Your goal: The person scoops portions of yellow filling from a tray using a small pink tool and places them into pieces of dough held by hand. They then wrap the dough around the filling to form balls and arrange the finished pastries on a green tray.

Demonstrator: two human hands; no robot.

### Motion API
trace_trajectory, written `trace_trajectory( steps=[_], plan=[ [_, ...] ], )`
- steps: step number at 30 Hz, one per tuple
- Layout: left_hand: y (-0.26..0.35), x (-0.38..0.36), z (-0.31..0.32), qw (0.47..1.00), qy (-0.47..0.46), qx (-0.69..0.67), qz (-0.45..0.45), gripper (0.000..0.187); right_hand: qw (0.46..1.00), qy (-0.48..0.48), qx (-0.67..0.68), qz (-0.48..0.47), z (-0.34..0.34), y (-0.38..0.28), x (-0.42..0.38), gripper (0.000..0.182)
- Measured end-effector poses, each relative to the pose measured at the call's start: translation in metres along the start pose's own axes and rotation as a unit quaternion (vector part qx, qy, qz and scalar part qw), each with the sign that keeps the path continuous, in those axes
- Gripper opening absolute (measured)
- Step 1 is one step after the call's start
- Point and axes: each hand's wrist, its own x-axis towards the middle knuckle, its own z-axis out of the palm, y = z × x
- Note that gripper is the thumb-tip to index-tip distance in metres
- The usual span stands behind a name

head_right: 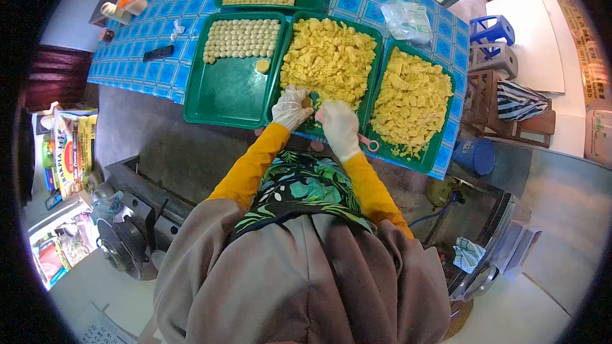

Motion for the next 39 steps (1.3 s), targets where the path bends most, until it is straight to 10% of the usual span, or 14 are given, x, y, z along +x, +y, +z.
trace_trajectory(
  steps=[3,22,27,28,31,36,39],
  plan=[
    [0.004,-0.006,0.0,0.999,0.021,-0.035,-0.01,0.042,0.896,-0.1,0.358,0.241,0.041,0.006,0.024,0.004],
    [0.0,-0.017,0.014,0.99,0.116,-0.034,0.077,0.032,0.974,-0.011,0.158,0.159,0.069,0.011,0.032,0.008],
    [0.005,-0.036,0.003,0.961,0.214,-0.173,-0.027,0.035,0.815,-0.091,0.459,0.341,0.025,-0.014,0.04,0.012],
    [0.002,-0.04,0.001,0.947,0.237,-0.215,-0.039,0.038,0.927,-0.106,0.288,0.215,0.038,-0.004,0.037,0.016],
    [0.001,-0.043,-0.004,0.925,0.258,-0.271,-0.069,0.042,0.998,-0.024,0.018,-0.056,0.05,-0.014,0.033,0.017],
    [-0.001,-0.053,-0.015,0.939,0.226,-0.239,-0.101,0.045,0.982,-0.163,0.009,0.089,0.035,-0.023,0.055,0.025],
    [-0.001,-0.053,-0.018,0.964,0.176,-0.179,-0.088,0.047,0.994,-0.052,0.095,-0.026,0.014,-0.044,0.096,0.026]
  ],
)
